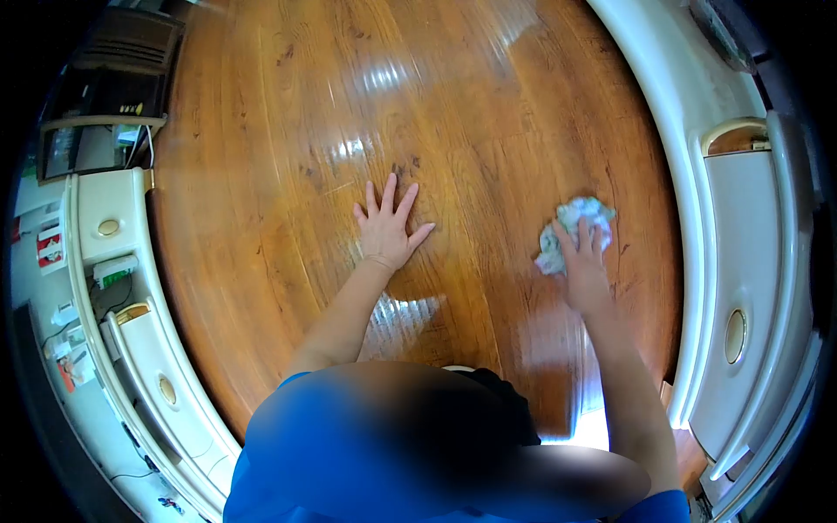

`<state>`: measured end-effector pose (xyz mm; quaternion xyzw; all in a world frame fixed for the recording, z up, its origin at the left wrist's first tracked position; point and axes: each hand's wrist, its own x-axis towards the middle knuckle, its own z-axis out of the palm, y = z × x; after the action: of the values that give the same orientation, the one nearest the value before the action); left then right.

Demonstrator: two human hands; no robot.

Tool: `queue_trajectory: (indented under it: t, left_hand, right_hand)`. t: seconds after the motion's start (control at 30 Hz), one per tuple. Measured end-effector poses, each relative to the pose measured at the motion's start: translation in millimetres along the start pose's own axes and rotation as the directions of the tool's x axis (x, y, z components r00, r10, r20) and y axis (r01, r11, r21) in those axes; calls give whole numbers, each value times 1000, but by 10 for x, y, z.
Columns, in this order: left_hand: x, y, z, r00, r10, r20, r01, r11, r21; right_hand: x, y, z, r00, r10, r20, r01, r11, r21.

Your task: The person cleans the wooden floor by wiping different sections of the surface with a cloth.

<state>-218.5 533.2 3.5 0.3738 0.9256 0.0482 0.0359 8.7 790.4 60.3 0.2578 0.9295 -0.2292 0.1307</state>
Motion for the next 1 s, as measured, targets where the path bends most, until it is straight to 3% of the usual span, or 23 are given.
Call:
queue_trajectory:
  t: [0.07,0.2,0.27,0.33,0.6,0.73,0.8,0.83,1.0]
  left_hand:
    - [1,22,-5,1000,0,-15,0,1000,-14]
    - [-10,11,-50,1000,-11,20,11,999,-33]
    - [17,10,-73,1000,-11,23,12,999,-48]
    - [19,16,-105,999,-17,51,21,998,-64]
    - [27,-45,-46,998,-42,49,48,990,-129]
    - [11,-24,-66,981,-88,170,109,987,-117]
    - [17,-19,-76,985,-85,152,103,988,-114]
    - [17,-17,-75,983,-93,157,113,986,-124]
    - [6,-6,-94,984,-105,145,126,982,-140]
  right_hand:
    - [361,-188,-258,998,24,61,-16,991,-130]
    - [694,-427,-347,991,92,95,-76,984,-162]
    - [579,-382,-208,996,9,83,9,976,-216]
    - [329,-436,-139,988,-56,147,85,975,-204]
    - [100,-624,-192,881,37,471,80,971,-224]
    - [80,-472,14,928,9,374,98,959,-267]
    - [145,-361,104,984,162,69,-149,974,-171]
    - [288,-382,-35,935,332,124,-303,931,-203]
    - [1029,619,-82,881,443,-165,-463,880,-106]
